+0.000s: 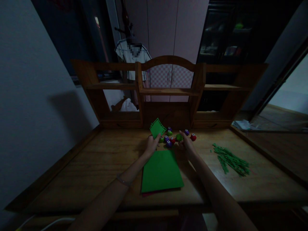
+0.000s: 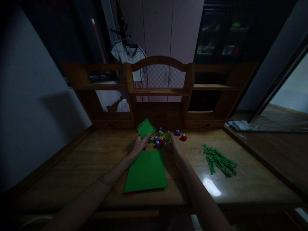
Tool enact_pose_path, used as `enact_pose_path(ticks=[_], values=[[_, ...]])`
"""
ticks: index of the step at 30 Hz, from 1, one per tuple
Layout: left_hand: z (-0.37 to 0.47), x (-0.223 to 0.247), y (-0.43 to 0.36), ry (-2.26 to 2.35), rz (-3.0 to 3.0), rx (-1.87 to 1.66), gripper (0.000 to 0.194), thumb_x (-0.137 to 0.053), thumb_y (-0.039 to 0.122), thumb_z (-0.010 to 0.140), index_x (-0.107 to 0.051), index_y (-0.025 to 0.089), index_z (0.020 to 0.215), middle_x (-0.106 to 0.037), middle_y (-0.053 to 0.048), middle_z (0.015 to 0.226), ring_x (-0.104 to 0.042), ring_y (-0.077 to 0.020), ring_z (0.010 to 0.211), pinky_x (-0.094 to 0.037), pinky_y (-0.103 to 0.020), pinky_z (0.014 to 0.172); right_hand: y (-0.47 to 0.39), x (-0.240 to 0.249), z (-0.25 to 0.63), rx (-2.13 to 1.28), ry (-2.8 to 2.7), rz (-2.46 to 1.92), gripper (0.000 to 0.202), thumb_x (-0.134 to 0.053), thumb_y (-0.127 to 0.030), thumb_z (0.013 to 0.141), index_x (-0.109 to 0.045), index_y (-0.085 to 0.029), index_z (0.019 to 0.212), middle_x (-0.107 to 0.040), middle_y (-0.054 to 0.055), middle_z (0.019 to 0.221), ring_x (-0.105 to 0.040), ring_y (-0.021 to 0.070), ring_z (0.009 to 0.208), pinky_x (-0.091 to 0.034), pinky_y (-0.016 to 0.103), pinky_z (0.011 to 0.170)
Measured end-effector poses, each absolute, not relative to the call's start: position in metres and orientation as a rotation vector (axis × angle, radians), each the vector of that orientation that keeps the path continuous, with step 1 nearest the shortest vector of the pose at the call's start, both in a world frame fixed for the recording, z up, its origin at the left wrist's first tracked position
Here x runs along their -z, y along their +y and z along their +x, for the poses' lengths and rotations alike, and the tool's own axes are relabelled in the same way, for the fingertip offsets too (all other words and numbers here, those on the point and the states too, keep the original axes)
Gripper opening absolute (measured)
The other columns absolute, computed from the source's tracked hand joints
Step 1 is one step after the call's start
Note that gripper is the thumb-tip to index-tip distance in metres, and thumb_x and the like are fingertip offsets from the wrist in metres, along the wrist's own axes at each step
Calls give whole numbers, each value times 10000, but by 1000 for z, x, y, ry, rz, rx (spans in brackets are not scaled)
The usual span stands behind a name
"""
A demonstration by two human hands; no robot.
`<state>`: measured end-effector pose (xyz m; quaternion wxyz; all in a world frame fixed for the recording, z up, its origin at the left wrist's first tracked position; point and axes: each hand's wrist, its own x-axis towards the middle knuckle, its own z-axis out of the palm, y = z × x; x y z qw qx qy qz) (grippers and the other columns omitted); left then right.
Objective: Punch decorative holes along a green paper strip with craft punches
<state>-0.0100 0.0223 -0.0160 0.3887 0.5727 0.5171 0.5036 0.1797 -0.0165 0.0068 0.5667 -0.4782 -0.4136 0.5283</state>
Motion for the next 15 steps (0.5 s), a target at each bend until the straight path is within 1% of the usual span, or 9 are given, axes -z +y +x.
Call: enact_pose_path(ticks=[6, 12, 15], values=[[-10, 16, 21, 1322, 1439, -1264, 463, -512, 571, 763, -621, 126, 693, -493, 12, 454, -467, -102, 384, -306, -190, 382, -17, -10, 177, -1282, -894, -1138, 529, -533, -609, 733, -254, -227, 496, -252, -56, 369, -220, 74, 326, -126, 238, 353], [-10, 11, 17, 1277, 1457, -1286, 441, -508, 555, 775, -612, 135, 688, -505, 12, 472, -475, -101, 412, -338, -196, 423, -14, -9, 176, -1278, -914, -1147, 522, -526, -615, 732, -265, -227, 498, -254, -49, 358, -211, 77, 321, -125, 238, 347], [-10, 11, 17, 1306, 1459, -1283, 437, -505, 551, 778, -605, 141, 664, -496, 12, 456, -476, -106, 417, -340, -201, 438, -12, -4, 178, -1257, -911, -1160, 494, -533, -615, 728, -331, -222, 507, -320, -40, 368, -269, 84, 319, -168, 237, 343]])
